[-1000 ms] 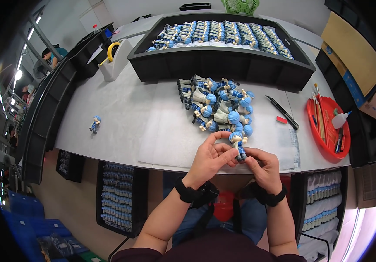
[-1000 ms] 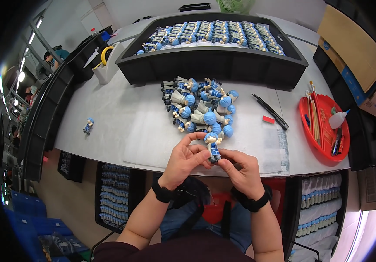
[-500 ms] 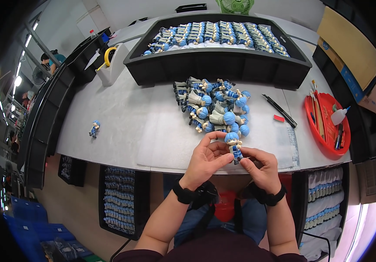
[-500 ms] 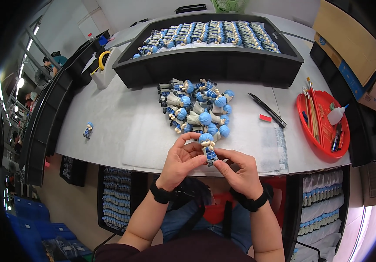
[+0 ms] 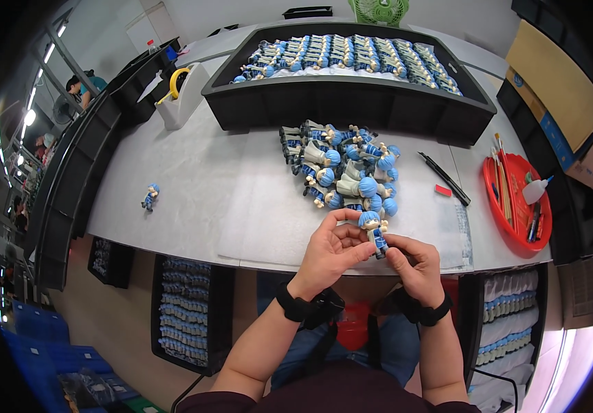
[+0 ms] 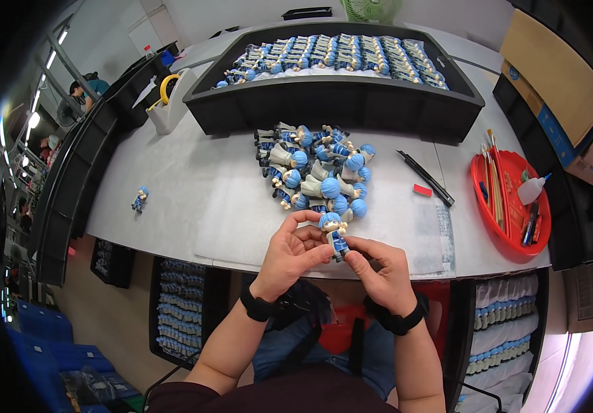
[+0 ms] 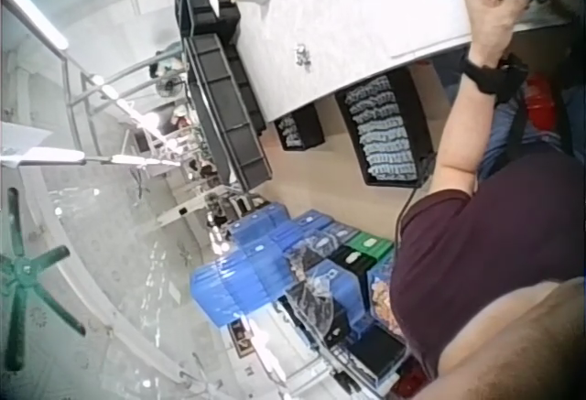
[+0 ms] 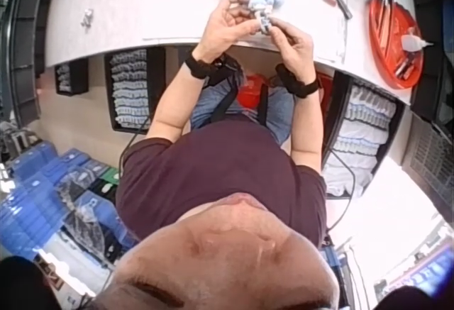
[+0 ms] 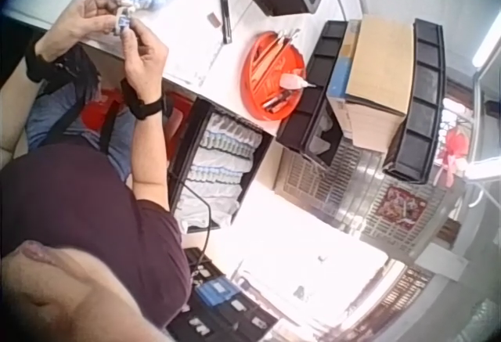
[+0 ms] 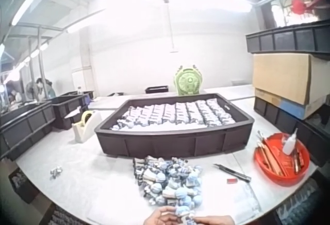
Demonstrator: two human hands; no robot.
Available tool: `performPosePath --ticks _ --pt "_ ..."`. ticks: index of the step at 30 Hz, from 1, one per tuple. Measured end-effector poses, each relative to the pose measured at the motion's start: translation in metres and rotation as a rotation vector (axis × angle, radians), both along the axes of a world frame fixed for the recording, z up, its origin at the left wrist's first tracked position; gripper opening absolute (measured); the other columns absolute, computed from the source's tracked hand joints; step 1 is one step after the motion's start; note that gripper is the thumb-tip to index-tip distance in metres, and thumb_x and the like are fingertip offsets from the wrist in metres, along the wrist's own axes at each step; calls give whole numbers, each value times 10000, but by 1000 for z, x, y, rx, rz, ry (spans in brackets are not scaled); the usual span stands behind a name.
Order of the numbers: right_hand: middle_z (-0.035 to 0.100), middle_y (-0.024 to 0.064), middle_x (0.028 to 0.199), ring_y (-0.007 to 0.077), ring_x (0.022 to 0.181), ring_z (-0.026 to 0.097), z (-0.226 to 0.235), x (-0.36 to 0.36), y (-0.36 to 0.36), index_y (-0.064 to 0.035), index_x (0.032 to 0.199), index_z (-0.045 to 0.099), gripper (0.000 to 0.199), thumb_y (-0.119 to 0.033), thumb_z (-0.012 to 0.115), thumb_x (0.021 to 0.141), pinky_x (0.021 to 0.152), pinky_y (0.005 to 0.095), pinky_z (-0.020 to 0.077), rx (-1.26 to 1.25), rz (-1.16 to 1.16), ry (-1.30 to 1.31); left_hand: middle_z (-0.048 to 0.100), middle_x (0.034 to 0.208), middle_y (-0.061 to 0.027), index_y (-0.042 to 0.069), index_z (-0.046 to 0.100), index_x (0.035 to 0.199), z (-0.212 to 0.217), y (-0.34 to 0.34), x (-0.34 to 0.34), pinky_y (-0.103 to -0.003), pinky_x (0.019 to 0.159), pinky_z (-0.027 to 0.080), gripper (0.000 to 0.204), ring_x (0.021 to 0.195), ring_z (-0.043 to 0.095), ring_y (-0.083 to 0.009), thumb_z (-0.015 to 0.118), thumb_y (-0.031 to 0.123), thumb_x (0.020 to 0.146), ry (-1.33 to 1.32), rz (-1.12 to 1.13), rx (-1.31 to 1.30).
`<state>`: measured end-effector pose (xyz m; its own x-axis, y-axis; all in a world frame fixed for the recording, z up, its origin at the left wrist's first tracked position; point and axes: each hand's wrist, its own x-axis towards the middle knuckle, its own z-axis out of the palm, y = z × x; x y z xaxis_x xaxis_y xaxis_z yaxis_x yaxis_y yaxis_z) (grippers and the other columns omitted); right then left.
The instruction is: The user is assembling and inspecting small blue action figures in a manufacturing environment.
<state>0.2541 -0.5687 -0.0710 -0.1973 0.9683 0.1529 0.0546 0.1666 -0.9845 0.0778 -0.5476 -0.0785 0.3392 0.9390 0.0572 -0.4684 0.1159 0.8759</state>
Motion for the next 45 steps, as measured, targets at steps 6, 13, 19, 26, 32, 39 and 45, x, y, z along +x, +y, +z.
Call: performPosePath --ticks 6,13,19,26,32,39,45 --pt "637 95 879 113 774 579 0 -1 0 39 1027 592 239 -92 587 829 684 229 456 9 -4 13 552 940 -91 24 365 1170 -1 0 0 -228 732 478 486 864 554 -122 620 -48 763 -15 -2 15" --pt "639 90 874 110 744 573 -5 -1 2 24 1022 600 253 -93 619 798 662 226 454 77 -36 11 551 953 -92 23 364 1183 -1 -1 0 -231 745 473 489 881 551 -126 615 -45 769 1 -3 29" --pt "638 74 807 95 737 573 5 1 0 16 988 615 237 -79 641 773 651 222 452 45 22 -86 553 963 -94 19 368 1176 -2 -2 2 -240 750 480 498 875 555 -127 630 -47 757 -15 6 14" --pt "618 94 922 110 776 582 -10 -3 2 22 1044 571 262 -18 589 786 676 224 466 22 -145 148 569 869 -73 0 400 1138 2 -5 5 -201 673 497 517 795 564 -99 688 -35 710 154 -18 54" --pt "609 102 966 124 817 588 -9 -2 3 28 1049 565 254 12 557 796 687 227 475 60 -148 118 564 846 -71 -5 413 1129 4 -4 5 -188 652 499 509 751 563 -85 697 -23 708 192 -22 20" --pt "620 95 941 117 786 596 -11 -5 4 33 1024 579 237 12 565 789 677 217 474 74 -181 105 564 833 -71 -13 422 1127 3 -4 5 -191 646 507 498 746 570 -88 696 -18 710 224 -35 35" --pt "635 87 904 102 745 600 -15 -5 4 30 1003 589 222 10 587 782 655 206 476 73 -229 88 567 831 -74 -20 430 1127 2 -3 5 -191 644 511 493 742 580 -94 694 -19 710 228 -51 20"
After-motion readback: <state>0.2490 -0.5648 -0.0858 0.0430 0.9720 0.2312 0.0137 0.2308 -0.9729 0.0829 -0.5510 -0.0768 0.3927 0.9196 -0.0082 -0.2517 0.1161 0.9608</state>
